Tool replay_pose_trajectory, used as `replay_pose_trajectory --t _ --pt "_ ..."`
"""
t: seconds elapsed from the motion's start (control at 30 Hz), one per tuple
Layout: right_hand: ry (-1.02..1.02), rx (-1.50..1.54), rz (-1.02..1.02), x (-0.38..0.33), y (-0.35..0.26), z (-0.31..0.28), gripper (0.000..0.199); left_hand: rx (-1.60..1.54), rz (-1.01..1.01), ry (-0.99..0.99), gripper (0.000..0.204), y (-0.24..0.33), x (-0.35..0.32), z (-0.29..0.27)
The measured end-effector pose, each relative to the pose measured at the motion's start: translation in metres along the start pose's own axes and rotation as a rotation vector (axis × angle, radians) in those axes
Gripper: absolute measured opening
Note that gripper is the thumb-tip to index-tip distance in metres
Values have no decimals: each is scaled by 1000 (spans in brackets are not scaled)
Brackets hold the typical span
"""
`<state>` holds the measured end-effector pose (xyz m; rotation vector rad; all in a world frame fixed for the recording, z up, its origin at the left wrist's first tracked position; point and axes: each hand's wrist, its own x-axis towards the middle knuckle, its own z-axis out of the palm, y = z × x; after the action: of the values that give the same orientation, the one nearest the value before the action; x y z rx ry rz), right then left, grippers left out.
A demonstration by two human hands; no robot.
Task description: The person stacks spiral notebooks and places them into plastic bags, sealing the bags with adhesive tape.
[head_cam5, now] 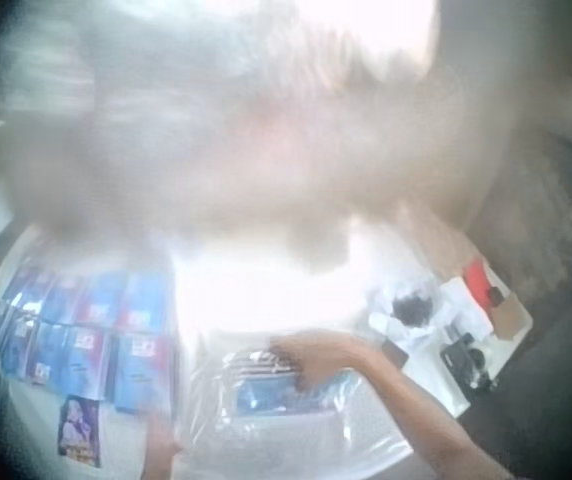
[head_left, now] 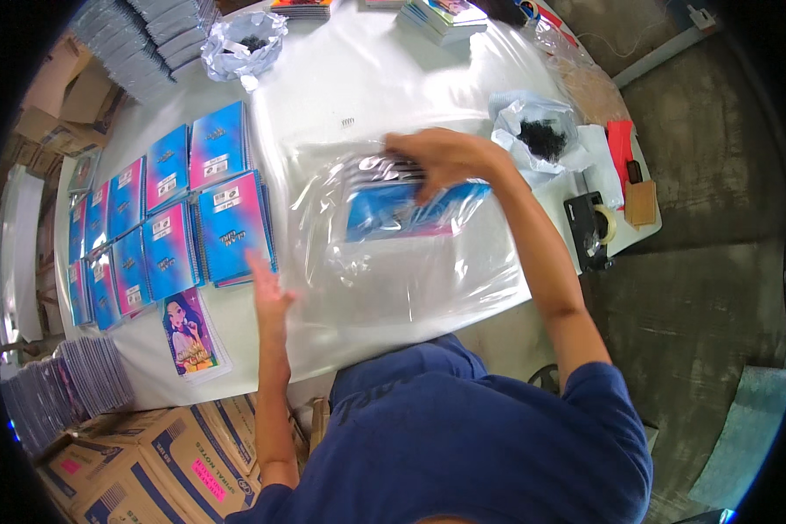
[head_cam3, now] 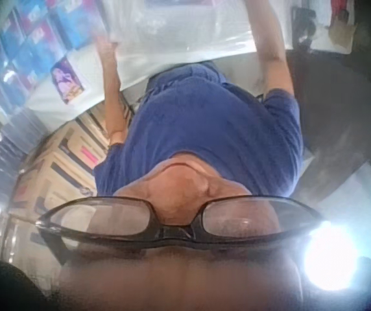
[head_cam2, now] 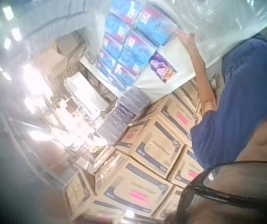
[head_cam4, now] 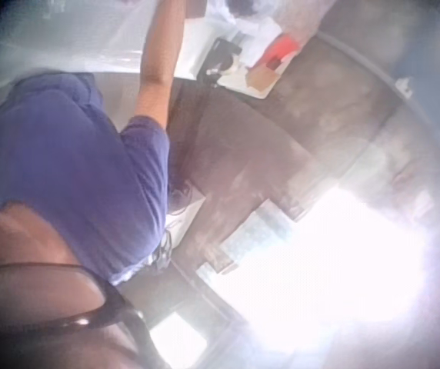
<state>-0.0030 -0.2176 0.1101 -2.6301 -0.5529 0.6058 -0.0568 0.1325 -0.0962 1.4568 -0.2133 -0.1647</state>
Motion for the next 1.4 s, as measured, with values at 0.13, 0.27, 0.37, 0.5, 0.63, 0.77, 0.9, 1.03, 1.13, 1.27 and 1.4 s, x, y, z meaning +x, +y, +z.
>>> replay_pose_trajectory --t 0.13,0.27,0.37,0.5,0.63,0.77,0.9,1.03,1.13,1.27,1.4 --pt "505 521 -96 -67 45 67 85 122 12 -415 130 8 48 70" --pt "530 797 -66 -53 75 165 88 -25 61 -536 125 48 72 117" --pt "524 976 -69 -47 80 184 97 -3 72 -528 118 57 74 116" --pt "446 935 -355 -80 41 86 112 -107 222 -422 100 126 79 111" --pt "550 213 -238 -88 -18 28 76 -382 343 -99 89 142 85 109" --pt "712 40 -79 -63 -29 9 33 -141 148 -17 83 64 63 89" --pt "973 81 -242 -63 -66 -5 37 -186 113 -21 76 18 31 88" --pt "711 -178 -278 -42 -95 53 53 -344 76 -24 56 14 19 99" --pt "563 -83 -208 -43 -94 61 58 -185 143 -112 53 23 22 92" --pt "494 56 -184 -57 -85 40 61 220 299 -271 60 43 40 79" --pt "718 -299 -170 -52 -64 20 65 424 284 -440 65 80 61 81"
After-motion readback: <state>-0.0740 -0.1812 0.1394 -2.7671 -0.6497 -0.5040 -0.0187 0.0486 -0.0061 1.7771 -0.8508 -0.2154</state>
